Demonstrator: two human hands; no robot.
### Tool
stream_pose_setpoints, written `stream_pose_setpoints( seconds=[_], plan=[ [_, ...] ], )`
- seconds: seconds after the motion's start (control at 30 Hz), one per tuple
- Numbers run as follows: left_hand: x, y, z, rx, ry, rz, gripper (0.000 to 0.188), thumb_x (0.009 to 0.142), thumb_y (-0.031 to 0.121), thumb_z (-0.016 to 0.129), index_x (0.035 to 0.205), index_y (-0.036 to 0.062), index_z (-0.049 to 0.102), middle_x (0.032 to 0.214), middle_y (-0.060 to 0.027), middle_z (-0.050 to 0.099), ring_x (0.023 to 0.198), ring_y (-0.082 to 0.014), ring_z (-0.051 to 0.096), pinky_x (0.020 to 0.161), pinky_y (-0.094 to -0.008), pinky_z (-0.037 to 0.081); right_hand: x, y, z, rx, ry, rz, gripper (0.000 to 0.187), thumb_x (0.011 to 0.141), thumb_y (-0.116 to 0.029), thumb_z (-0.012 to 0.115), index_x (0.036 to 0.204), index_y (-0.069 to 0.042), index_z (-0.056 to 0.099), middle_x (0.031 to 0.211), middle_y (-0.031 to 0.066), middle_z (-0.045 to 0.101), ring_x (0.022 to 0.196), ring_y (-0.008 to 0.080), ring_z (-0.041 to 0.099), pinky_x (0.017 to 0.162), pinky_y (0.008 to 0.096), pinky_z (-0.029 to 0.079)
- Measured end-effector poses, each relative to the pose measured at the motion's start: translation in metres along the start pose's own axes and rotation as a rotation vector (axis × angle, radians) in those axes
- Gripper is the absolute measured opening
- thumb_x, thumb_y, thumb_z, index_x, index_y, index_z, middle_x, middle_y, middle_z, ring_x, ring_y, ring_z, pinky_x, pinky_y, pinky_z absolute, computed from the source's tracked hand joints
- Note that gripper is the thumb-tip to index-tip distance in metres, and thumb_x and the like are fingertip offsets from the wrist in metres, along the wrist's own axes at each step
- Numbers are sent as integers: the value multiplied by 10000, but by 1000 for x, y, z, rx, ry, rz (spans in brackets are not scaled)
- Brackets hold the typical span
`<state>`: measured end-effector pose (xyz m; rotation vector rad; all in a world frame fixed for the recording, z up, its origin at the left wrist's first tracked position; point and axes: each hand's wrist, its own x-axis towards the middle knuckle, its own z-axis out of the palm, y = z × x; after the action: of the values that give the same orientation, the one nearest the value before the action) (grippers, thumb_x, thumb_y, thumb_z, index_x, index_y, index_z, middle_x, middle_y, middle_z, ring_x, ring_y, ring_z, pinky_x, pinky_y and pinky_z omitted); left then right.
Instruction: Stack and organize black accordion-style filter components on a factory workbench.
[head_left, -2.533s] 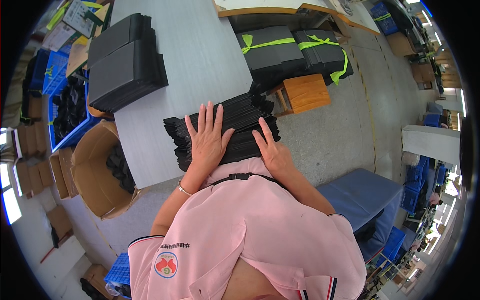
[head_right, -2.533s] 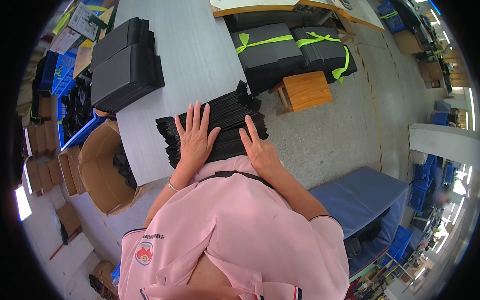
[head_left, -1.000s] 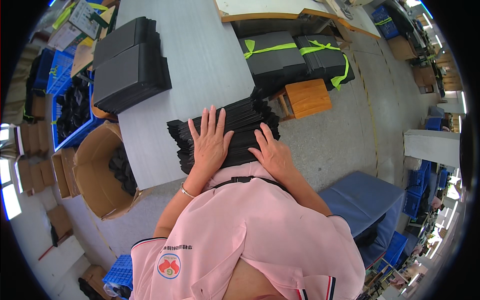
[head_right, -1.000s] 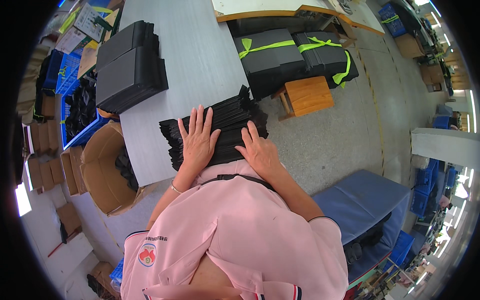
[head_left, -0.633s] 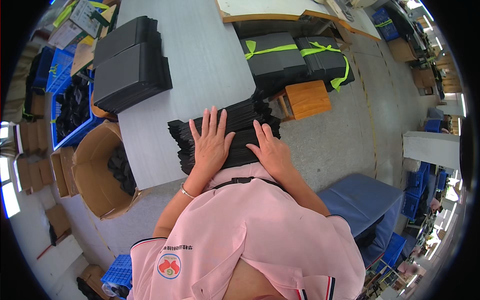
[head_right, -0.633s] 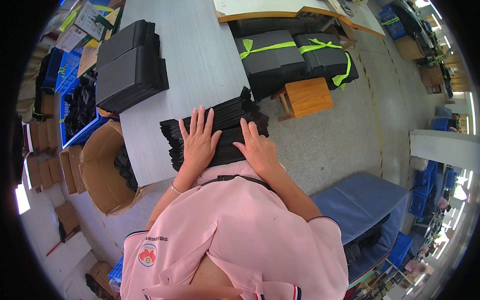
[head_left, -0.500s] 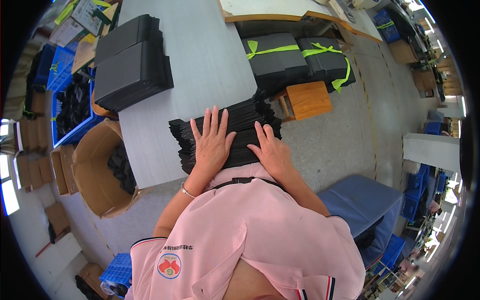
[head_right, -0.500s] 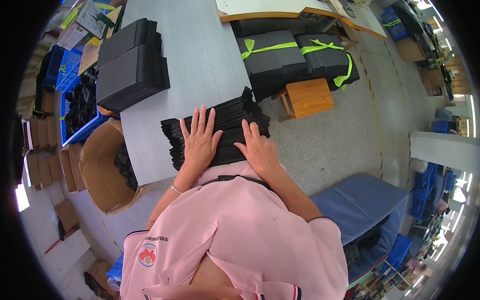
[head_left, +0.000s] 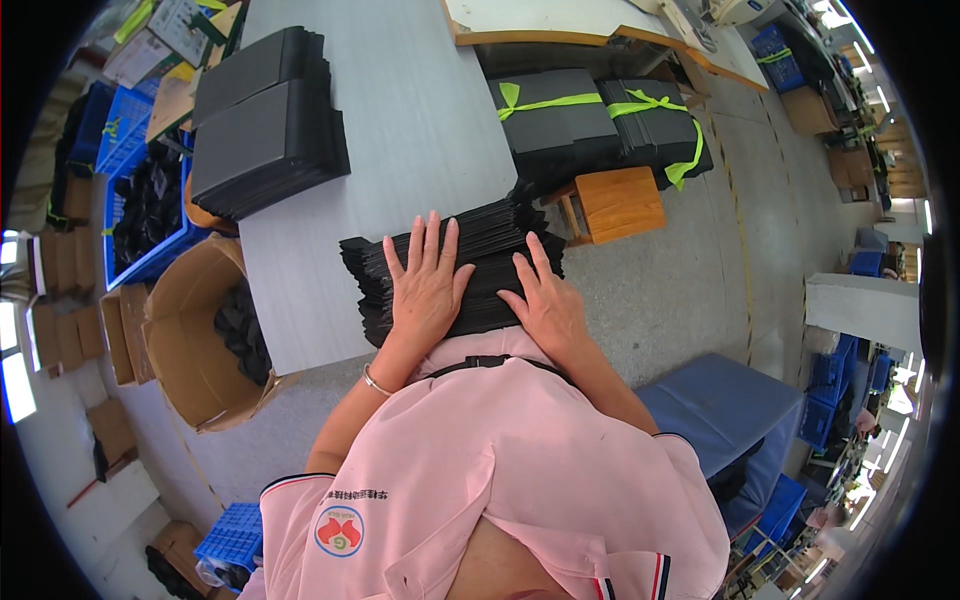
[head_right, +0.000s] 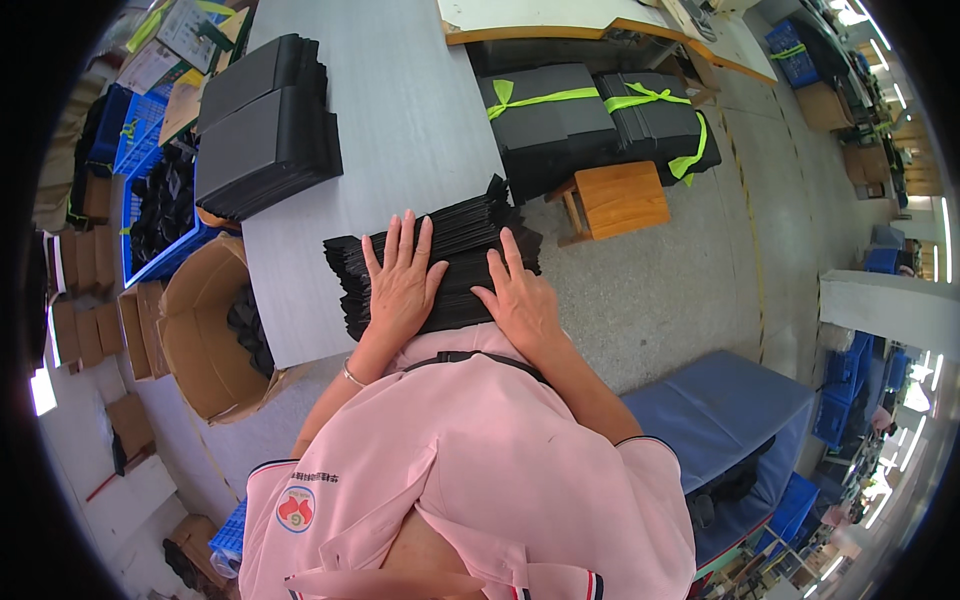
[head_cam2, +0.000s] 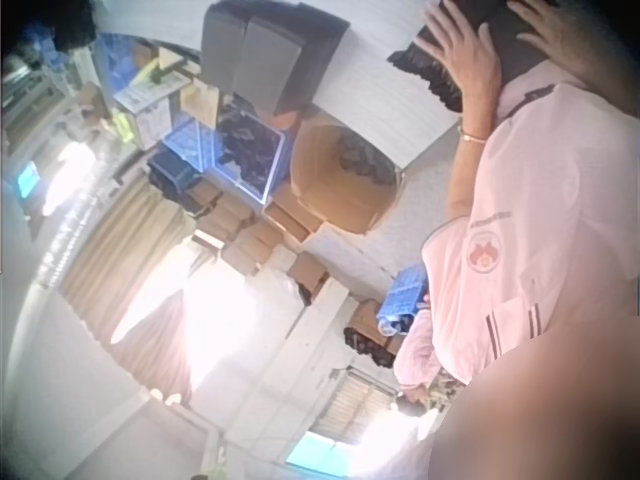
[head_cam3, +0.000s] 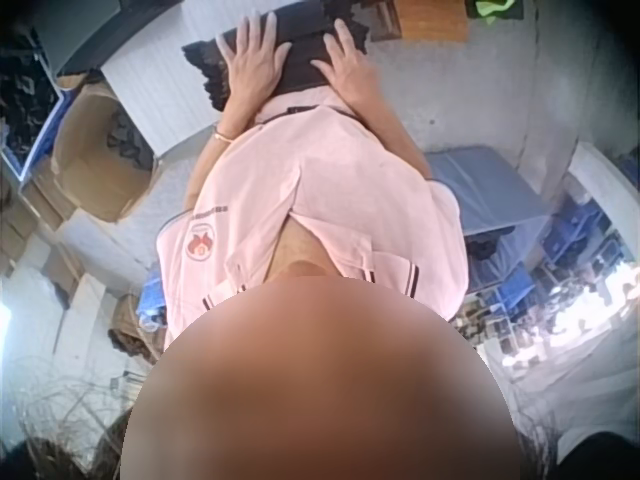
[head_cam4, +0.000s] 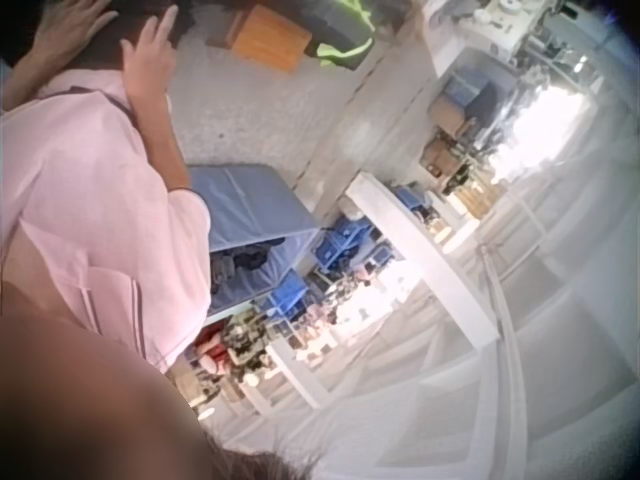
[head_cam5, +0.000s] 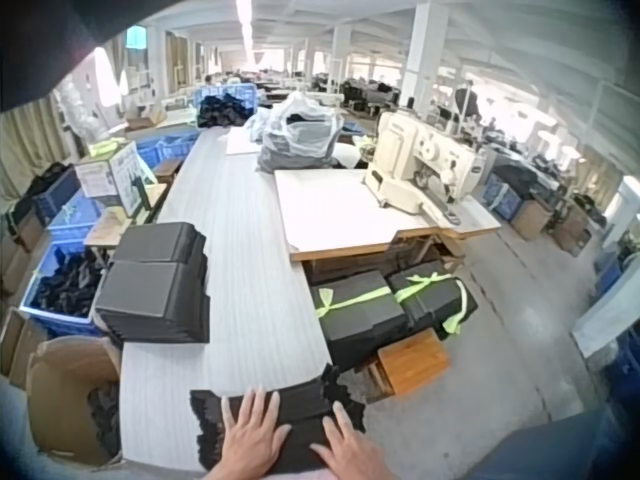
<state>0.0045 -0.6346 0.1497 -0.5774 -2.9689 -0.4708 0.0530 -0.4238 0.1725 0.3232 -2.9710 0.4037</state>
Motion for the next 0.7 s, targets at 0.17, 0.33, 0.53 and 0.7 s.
stream_pose_setpoints(
  seconds=[0.17,0.33,0.53,0.7],
  plan=[
    [0,0,0,6,7,3,679,1050,403,591,1619,89,394,1685,-148,349,1589,-330,256,1256,-665,67,-3,1,4,-34,18,-32,615,891,-387,808,1350,-28,609,1532,216,529,678,233,675,621,345,574],
    [0,-1,1,1,3,5,678,1051,403,588,1619,89,393,1686,-151,347,1591,-332,252,1254,-669,67,-2,0,5,-41,59,-39,639,887,-391,810,1370,-34,592,1456,204,579,666,234,671,608,348,571],
    [1,-1,0,1,-1,6,674,1054,406,581,1618,86,395,1687,-155,344,1591,-335,251,1252,-673,63,5,-1,6,-18,39,-8,775,890,-435,792,1494,-55,488,1342,161,595,646,233,666,579,348,565],
    [0,-1,1,-2,1,5,674,1053,408,581,1614,81,401,1687,-158,344,1591,-336,253,1252,-674,59,15,-10,-5,-32,-139,77,755,947,-431,746,1551,-88,450,1351,158,556,748,286,715,636,382,588]
  ],
)
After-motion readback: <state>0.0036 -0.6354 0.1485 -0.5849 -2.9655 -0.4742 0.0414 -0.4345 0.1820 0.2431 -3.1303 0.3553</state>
